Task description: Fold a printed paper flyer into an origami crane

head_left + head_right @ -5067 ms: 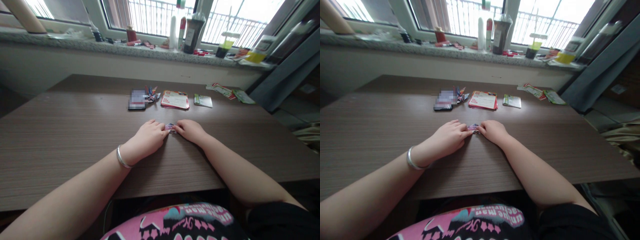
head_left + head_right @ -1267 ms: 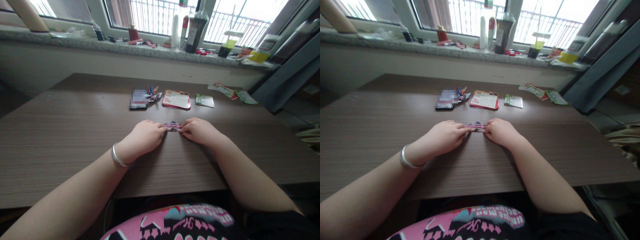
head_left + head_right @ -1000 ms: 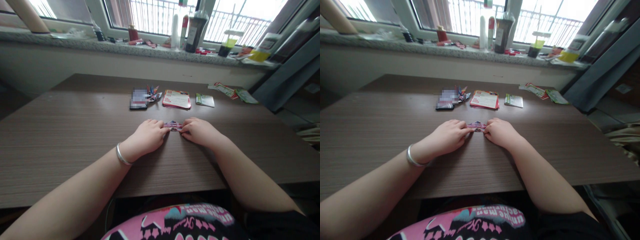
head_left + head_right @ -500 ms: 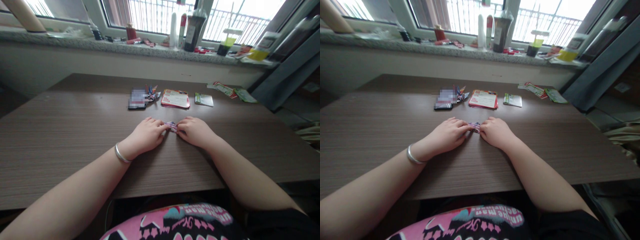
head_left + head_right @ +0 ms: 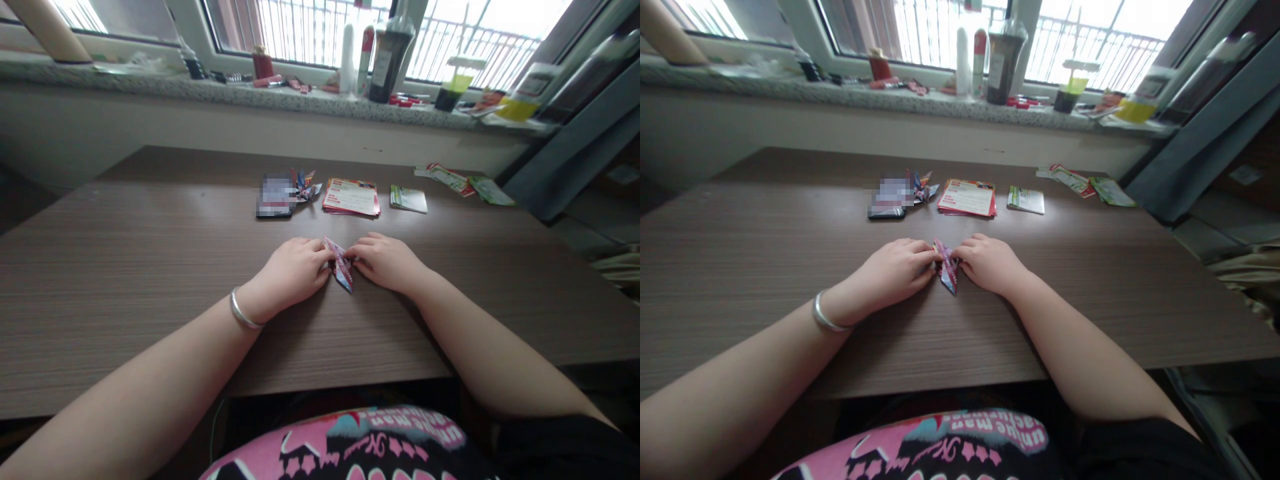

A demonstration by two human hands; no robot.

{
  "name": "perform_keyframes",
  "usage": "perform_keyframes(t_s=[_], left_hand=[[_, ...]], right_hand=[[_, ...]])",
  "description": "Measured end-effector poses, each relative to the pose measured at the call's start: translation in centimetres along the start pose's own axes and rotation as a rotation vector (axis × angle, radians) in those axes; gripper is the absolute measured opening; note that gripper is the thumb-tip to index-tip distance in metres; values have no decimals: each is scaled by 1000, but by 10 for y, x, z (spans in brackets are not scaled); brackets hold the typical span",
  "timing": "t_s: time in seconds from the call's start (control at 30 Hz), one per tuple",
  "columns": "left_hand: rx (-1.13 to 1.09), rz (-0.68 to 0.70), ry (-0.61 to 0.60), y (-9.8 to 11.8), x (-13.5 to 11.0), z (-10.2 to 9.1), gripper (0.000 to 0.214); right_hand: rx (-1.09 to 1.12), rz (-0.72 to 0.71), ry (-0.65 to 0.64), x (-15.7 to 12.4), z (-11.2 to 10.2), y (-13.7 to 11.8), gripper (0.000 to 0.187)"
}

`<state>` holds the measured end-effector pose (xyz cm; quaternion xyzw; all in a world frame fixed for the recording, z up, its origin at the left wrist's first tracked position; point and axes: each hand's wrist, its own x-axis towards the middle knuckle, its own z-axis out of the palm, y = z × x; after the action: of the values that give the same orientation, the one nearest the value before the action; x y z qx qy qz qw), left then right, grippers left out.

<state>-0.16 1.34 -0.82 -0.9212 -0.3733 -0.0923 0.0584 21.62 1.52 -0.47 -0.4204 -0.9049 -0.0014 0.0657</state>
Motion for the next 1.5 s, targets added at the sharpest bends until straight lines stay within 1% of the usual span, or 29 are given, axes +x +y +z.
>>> perform_keyframes(t_s=[0.1,0.27,0.43,0.5,0.6,0.67,0.77,0.87,1.0,1.1,1.17,1.37,1.5], left_hand=[[-28,11,-3,-2,1,2,30],[-127,19,1,-6,3,8,32],[-183,-53,6,-6,2,14,35],[-170,-37,3,-6,2,14,36],[-120,27,13,-7,2,10,40],[-81,37,41,-6,2,7,36],[-38,7,72,-5,3,4,27],[-3,-21,80,-4,5,3,27],[23,-16,49,-4,7,4,25],[44,-24,17,-3,8,5,24],[45,-30,7,-4,8,6,23],[10,-31,6,-5,6,7,22],[29,-37,15,-4,6,7,20]], right_hand=[[16,8,49,0,6,5,27],[27,-69,86,1,9,11,23],[23,-110,76,2,8,10,22],[18,-110,65,3,8,11,22],[17,-97,46,3,8,12,23],[5,-95,38,3,7,12,25],[-31,-92,31,3,5,8,27],[-76,-54,38,3,3,1,28],[-143,-11,41,4,3,-7,30],[-161,6,50,5,5,-9,30],[-153,1,57,5,6,-8,29],[-114,-75,66,5,9,-11,29],[-128,-74,66,7,12,-12,31]])
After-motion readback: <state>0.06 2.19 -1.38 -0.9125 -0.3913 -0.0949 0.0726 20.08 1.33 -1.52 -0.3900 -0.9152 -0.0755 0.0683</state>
